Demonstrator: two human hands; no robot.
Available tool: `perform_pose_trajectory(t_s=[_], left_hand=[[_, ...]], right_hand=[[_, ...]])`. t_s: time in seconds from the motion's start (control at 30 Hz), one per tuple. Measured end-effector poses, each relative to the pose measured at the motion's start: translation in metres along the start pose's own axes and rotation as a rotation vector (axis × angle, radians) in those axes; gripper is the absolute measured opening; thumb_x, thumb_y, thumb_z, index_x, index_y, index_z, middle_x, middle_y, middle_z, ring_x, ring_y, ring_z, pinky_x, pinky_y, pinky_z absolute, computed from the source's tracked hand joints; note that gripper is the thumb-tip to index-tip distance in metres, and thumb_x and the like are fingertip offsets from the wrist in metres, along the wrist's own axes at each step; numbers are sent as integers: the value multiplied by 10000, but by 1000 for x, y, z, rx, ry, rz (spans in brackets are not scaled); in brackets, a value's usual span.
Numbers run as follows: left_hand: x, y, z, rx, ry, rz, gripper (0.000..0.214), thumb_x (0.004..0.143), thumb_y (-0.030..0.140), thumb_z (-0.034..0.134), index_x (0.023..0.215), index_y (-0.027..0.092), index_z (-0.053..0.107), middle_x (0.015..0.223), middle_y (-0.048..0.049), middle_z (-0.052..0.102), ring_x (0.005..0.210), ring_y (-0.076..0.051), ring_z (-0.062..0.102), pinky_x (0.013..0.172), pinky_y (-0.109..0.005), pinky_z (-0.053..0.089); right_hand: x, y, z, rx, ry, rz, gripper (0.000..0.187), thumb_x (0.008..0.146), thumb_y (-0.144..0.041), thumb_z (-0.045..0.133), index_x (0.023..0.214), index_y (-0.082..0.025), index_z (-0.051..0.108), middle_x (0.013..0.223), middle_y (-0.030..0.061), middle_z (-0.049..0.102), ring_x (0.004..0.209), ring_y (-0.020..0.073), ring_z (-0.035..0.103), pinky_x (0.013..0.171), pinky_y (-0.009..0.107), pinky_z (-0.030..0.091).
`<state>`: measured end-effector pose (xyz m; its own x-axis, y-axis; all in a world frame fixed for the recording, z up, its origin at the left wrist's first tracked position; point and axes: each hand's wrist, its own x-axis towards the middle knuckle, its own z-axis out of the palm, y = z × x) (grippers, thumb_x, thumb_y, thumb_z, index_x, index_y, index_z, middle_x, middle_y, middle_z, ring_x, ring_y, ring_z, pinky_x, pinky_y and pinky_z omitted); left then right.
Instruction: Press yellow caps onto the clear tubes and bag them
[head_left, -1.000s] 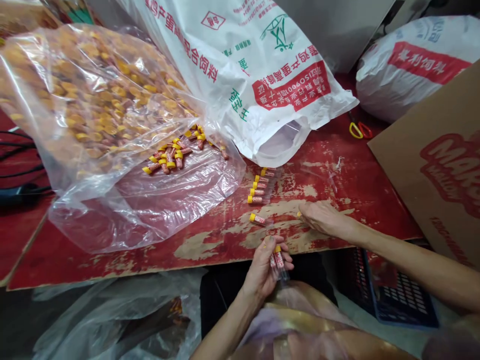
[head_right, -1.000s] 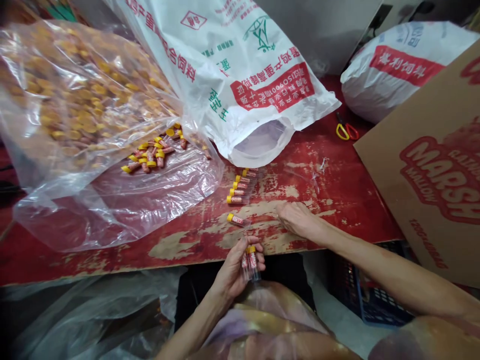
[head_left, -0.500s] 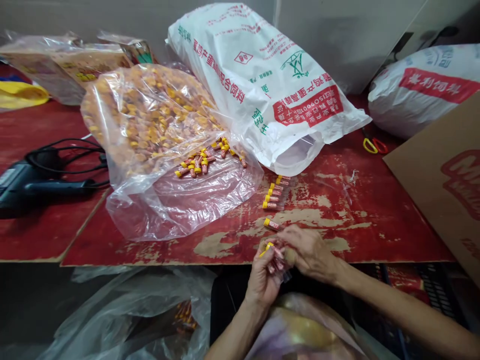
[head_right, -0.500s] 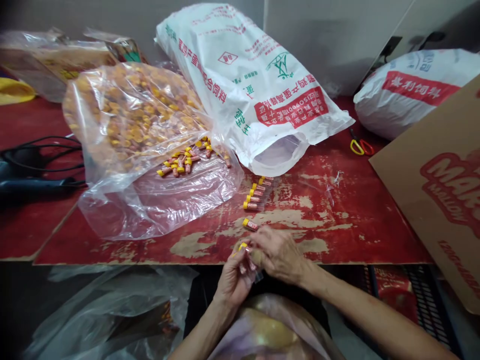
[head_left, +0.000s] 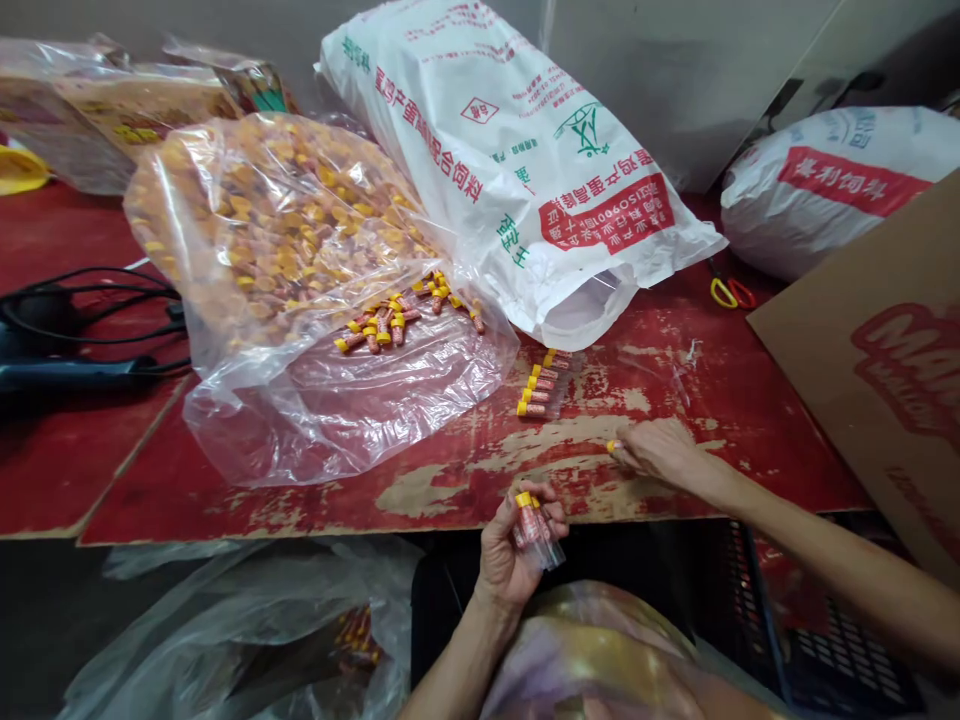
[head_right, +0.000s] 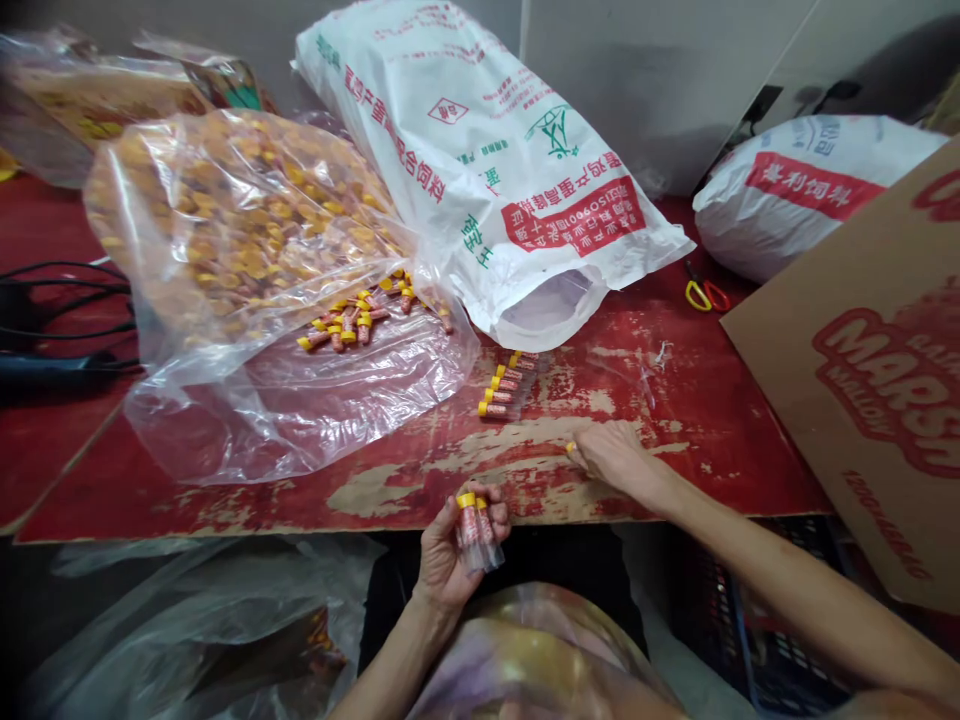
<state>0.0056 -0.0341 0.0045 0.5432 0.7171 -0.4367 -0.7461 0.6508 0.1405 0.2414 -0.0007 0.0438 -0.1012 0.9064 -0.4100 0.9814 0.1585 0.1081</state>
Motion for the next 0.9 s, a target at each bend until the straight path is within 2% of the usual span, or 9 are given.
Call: perform_pose_trajectory(t_s=[0.07, 0.17, 0.33, 0.43, 0.5, 0.6, 0.7, 0.8, 0.9], left_hand=[[3, 1, 1, -9, 25, -22, 300, 598, 315, 821, 800, 133, 695, 852, -84, 662, 705, -171, 633, 628, -273, 547], [8, 3, 4, -33, 105, -43, 279, 673, 335, 762, 790, 90, 698, 870, -125, 675, 727, -198, 656, 652, -292, 564], [19, 3, 13, -57, 199, -58, 266, 780, 334, 656, 736, 73, 680, 827, -141, 677, 728, -217, 675, 694, -339, 570], [21, 4, 17, -83, 194, -67, 269, 814, 339, 622, 735, 87, 676, 892, -143, 689, 877, -262, 675, 821, -423, 549], [20, 5, 16, -105, 168, -58, 273, 830, 337, 603, 736, 89, 672, 994, -151, 686, 988, -290, 648, 891, -471, 516], [12, 8, 12, -146, 179, 27, 264, 835, 334, 598, 770, 89, 670, 1020, -147, 685, 1021, -289, 636, 919, -478, 495], [0, 12, 6, -206, 210, 146, 259, 807, 332, 621, 864, 84, 674, 928, -142, 700, 968, -280, 658, 893, -454, 508], [-14, 29, -3, -212, 177, 266, 244, 775, 303, 632, 883, 89, 673, 925, -148, 709, 943, -298, 673, 827, -443, 532], [-40, 54, -20, -123, 261, 403, 312, 881, 270, 427, 935, 90, 675, 917, -102, 712, 914, -296, 681, 739, -458, 521]], right_hand=[[4, 12, 8, 15, 24, -78, 302, 909, -282, 432, 713, -155, 624, 622, 59, 619, 554, 138, 525, 529, 275, 238], [13, 15, 20, 98, 78, -166, 360, 925, -294, 385, 666, -166, 600, 572, 41, 572, 549, 134, 482, 559, 277, 274], [16, 15, 20, 140, 46, -157, 379, 919, -296, 361, 642, -168, 584, 517, 35, 530, 499, 134, 447, 535, 283, 258], [9, 7, 10, 114, 51, -93, 334, 907, -288, 389, 685, -157, 602, 556, 61, 574, 521, 155, 501, 519, 281, 263], [3, -12, 4, 178, 134, -76, 328, 935, -289, 355, 804, -154, 624, 686, 81, 643, 621, 174, 572, 555, 274, 331], [-6, -62, 1, 346, 330, -211, 351, 968, -247, 273, 1062, -170, 602, 943, 87, 675, 787, 168, 620, 667, 264, 423], [-16, -116, 0, 288, 458, -340, 379, 925, -182, 310, 1236, -160, 526, 1024, 121, 649, 700, 174, 610, 565, 277, 415], [-22, -150, -5, 178, 590, -403, 371, 913, -222, 372, 1248, -169, 524, 967, 140, 637, 615, 184, 584, 477, 290, 359], [-20, -157, -13, 282, 665, -476, 328, 944, -308, 377, 1215, -212, 536, 973, 130, 616, 638, 176, 597, 488, 278, 390]])
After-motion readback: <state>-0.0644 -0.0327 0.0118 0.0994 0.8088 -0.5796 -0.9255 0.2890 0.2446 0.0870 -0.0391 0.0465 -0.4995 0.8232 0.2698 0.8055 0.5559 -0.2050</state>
